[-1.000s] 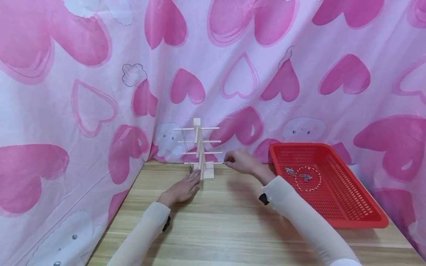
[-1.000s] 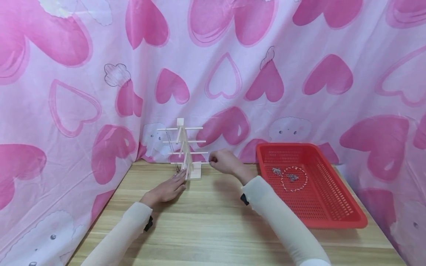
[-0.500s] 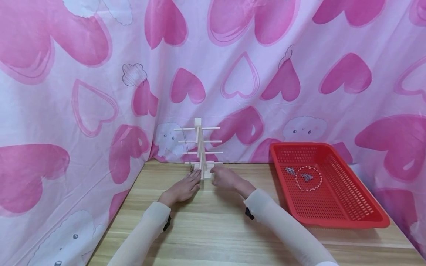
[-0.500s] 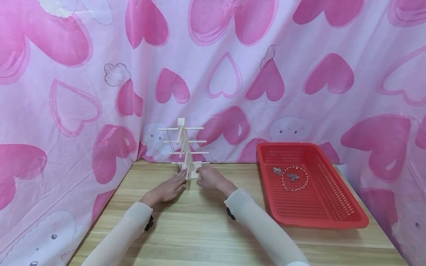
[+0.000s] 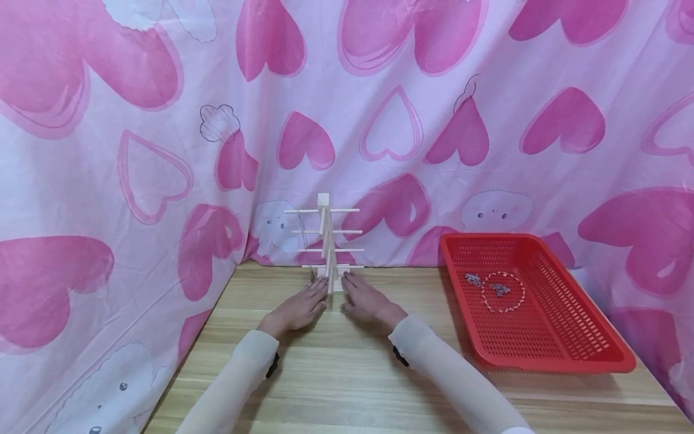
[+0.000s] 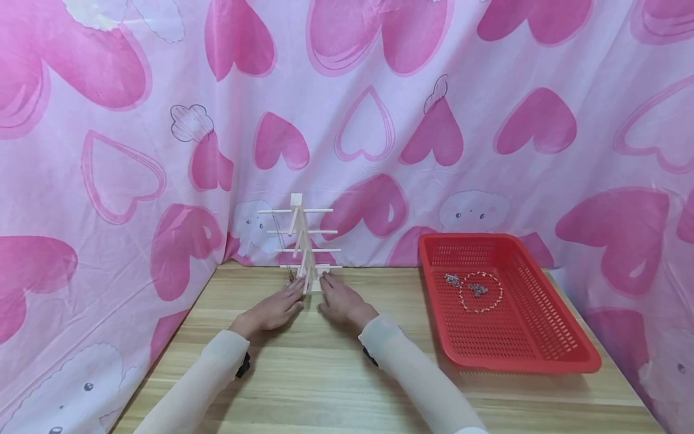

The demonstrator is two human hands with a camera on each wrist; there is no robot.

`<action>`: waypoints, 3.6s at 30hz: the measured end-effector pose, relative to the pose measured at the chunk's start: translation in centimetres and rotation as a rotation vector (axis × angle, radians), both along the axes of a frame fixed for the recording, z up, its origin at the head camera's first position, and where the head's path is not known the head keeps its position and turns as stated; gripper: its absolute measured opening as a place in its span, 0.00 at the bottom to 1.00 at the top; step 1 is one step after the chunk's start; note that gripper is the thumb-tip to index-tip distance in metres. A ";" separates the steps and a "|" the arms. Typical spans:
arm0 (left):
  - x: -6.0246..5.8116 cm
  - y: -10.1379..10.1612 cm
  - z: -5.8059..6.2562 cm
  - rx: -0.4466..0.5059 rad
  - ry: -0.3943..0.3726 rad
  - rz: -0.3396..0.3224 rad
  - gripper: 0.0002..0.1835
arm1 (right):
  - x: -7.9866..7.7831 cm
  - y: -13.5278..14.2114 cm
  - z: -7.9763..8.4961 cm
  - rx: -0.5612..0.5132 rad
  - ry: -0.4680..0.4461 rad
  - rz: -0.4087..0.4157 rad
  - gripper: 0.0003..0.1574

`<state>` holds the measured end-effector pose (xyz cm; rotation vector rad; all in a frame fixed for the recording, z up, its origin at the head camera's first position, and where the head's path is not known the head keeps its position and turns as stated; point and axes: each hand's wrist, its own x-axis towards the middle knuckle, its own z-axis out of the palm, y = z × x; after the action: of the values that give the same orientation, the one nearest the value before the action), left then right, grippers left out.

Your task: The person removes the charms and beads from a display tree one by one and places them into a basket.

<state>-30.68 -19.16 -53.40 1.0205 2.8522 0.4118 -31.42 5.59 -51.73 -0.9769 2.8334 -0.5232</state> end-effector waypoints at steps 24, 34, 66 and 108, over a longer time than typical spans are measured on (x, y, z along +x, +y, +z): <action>-0.1 0.9 -0.1 0.015 -0.028 0.018 0.33 | 0.4 -0.4 -1.3 0.147 0.030 0.000 0.50; -0.4 1.0 2.6 0.190 -0.038 0.185 0.27 | 0.6 -0.4 -0.8 0.152 -0.004 -0.007 0.50; -4.0 1.7 14.4 0.839 0.263 0.529 0.14 | 0.8 -0.5 -0.9 0.124 -0.010 -0.012 0.50; -4.2 -1.6 15.8 1.073 0.404 0.580 0.09 | 0.7 -0.5 -1.4 0.094 -0.018 -0.021 0.50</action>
<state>-34.88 -20.72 -37.64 0.2524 3.1849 2.1417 -30.74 5.14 -53.16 -0.9221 2.8267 -0.3947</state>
